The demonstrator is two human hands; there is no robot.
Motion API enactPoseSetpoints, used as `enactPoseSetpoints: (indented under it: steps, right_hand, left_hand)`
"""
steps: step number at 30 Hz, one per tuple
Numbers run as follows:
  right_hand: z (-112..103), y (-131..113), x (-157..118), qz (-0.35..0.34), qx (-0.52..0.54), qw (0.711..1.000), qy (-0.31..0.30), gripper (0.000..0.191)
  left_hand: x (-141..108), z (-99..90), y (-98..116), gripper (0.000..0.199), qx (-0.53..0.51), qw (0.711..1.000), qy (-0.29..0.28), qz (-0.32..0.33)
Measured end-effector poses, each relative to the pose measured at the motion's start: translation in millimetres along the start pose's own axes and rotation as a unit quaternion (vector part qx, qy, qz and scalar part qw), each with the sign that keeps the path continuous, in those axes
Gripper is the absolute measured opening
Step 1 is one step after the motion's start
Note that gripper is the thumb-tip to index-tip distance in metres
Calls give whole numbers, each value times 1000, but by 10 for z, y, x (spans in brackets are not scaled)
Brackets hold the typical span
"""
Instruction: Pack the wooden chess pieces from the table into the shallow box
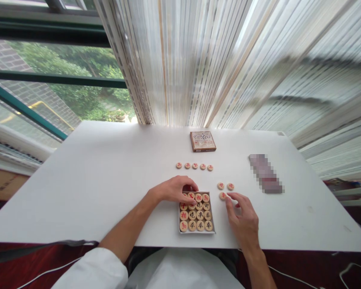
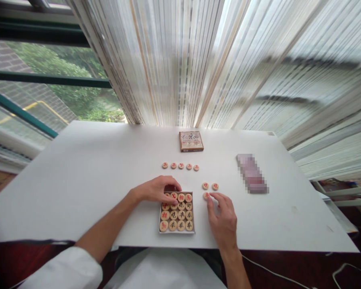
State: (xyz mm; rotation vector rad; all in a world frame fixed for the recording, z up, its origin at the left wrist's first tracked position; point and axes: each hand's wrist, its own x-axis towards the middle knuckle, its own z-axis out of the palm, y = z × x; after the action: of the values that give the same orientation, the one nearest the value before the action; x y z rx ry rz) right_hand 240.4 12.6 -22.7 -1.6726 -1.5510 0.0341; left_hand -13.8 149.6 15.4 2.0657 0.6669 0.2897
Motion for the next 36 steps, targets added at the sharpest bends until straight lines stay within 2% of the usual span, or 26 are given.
enactPoseSetpoints:
  steps: [8,14,18,26,29,33,36]
  right_hand:
    - [-1,146,62,7,14,1000,4,21]
    - [-52,427,245,-69,-11,996,-48,31]
    - [-38,549,304,-88,-11,993,-79,31]
    - [-29,508,325,-66,11,996,-64,23]
    - [-26,505,327,-67,18,996,-56,22]
    - [-60,494,299,-48,43,997,-34,24]
    - [-126,398,238,-34,87,995,-29,25]
  left_hand:
    - [-6,-16,41,35,-29,1000,8,-9]
    - [-69,-130,174,35,-13,999,29,-13]
    - [-157,-126,297,31,11,997,74,-24]
    - [-396,255,197,21,-4,958,283,-41]
    - [-458,400,200,20,-3,942,332,-42]
    - [-512,581,312,14,24,917,398,-25]
    - [-544,704,458,12,37,911,412,-1]
